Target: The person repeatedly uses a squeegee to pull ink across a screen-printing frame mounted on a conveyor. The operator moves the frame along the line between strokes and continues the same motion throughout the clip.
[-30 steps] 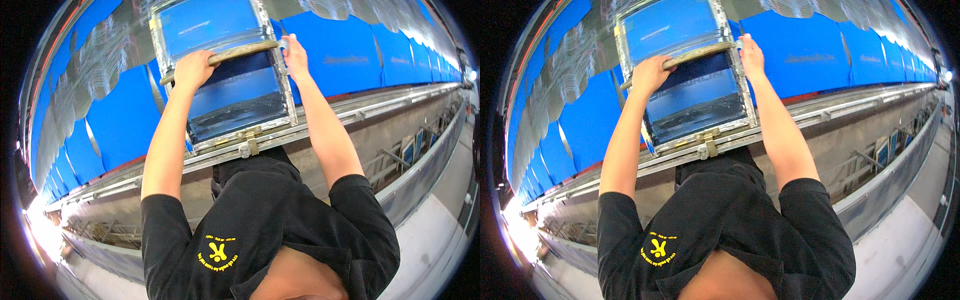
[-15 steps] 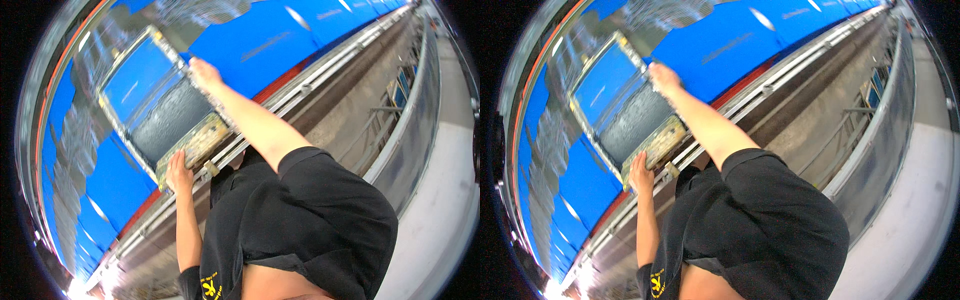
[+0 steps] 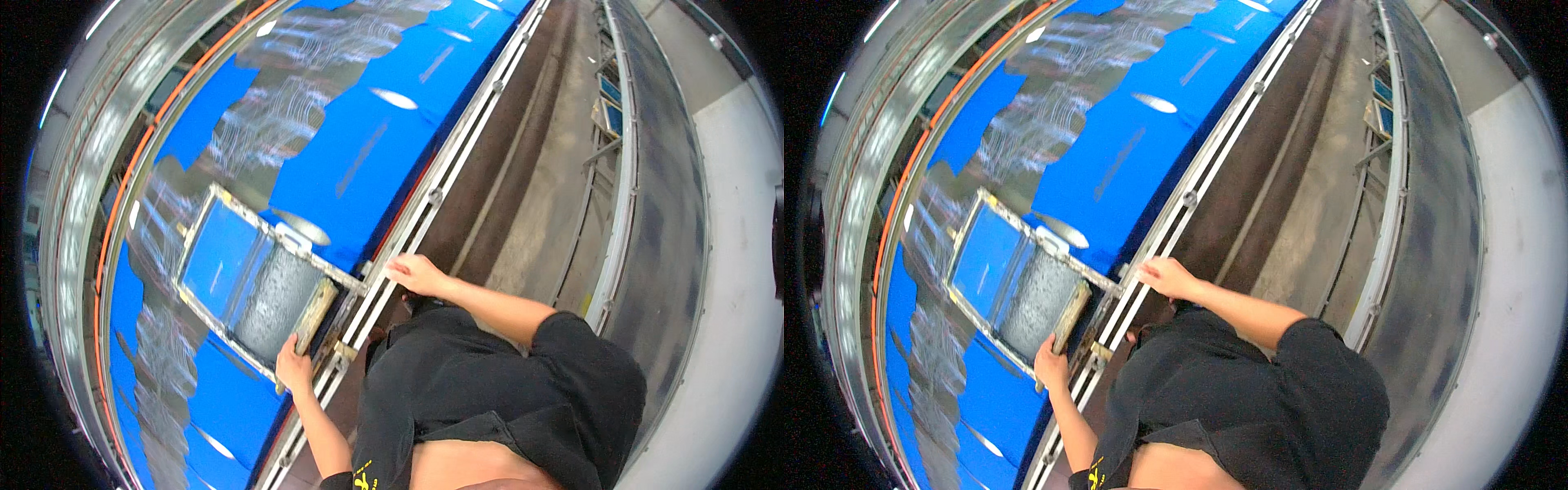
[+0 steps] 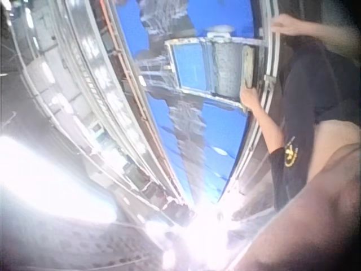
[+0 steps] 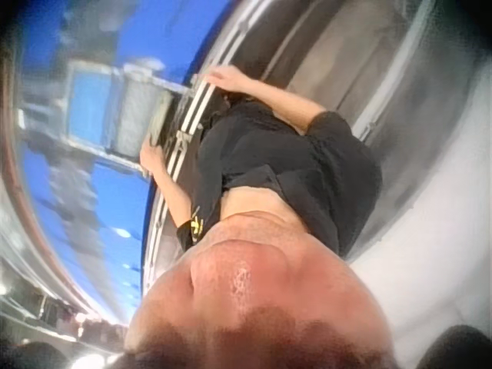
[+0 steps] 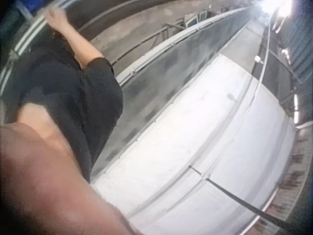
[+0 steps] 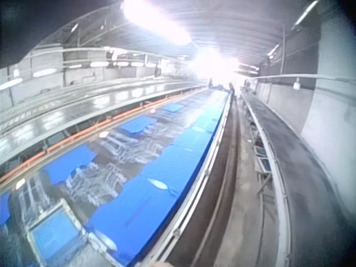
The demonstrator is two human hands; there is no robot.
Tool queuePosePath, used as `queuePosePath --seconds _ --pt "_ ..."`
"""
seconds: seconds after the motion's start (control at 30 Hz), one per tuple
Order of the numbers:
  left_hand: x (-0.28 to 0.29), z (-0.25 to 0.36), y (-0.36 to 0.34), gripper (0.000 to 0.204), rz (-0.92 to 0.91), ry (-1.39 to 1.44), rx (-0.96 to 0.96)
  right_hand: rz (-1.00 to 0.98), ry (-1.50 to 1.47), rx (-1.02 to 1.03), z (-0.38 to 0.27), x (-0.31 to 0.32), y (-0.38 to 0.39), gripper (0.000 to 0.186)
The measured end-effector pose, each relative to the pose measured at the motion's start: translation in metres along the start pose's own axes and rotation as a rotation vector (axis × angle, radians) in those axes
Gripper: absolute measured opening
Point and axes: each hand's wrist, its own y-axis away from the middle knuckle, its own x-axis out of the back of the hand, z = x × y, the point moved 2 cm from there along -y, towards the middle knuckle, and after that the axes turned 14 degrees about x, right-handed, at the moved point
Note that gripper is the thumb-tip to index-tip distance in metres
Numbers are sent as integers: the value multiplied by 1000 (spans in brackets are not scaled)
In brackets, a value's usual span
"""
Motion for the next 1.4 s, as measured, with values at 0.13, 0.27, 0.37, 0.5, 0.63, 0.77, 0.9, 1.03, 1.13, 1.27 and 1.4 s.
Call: queuePosePath --seconds 0.13,0.27,0.37,0.5,0.63,0.77,0.9,1.03,1.13,1.27,1.4 --pt "26 6 -5 59 -173 33 26 93 -118 60 -39 35 20 46" --pt "44 -16 -2 60 -201 -26 -52 39 42 481 -88 12 -35 56" --pt "42 -47 4 56 -77 -124 -8 2 67 807 -90 -47 -72 66" --pt "21 -70 8 50 -6 -109 59 -263 330 863 -73 -104 -99 59" --pt "-1 -84 18 56 170 -96 -112 -362 366 781 -46 -134 -103 41" --pt "34 -78 41 45 -10 -271 -31 -404 329 749 -57 -136 -107 29" --pt "92 -42 19 68 -222 -398 42 -472 229 870 -95 -94 -133 25" --pt "90 -87 -26 66 142 -92 -169 -285 345 979 -137 -96 -173 40" --pt "95 -95 -72 48 145 -27 -94 -327 439 1010 -151 -117 -221 39" --pt "105 -91 -140 26 86 -43 -35 -327 485 1026 -141 -134 -289 31" --pt "97 -103 -201 33 -47 -104 0 -467 622 925 -130 -159 -339 25"
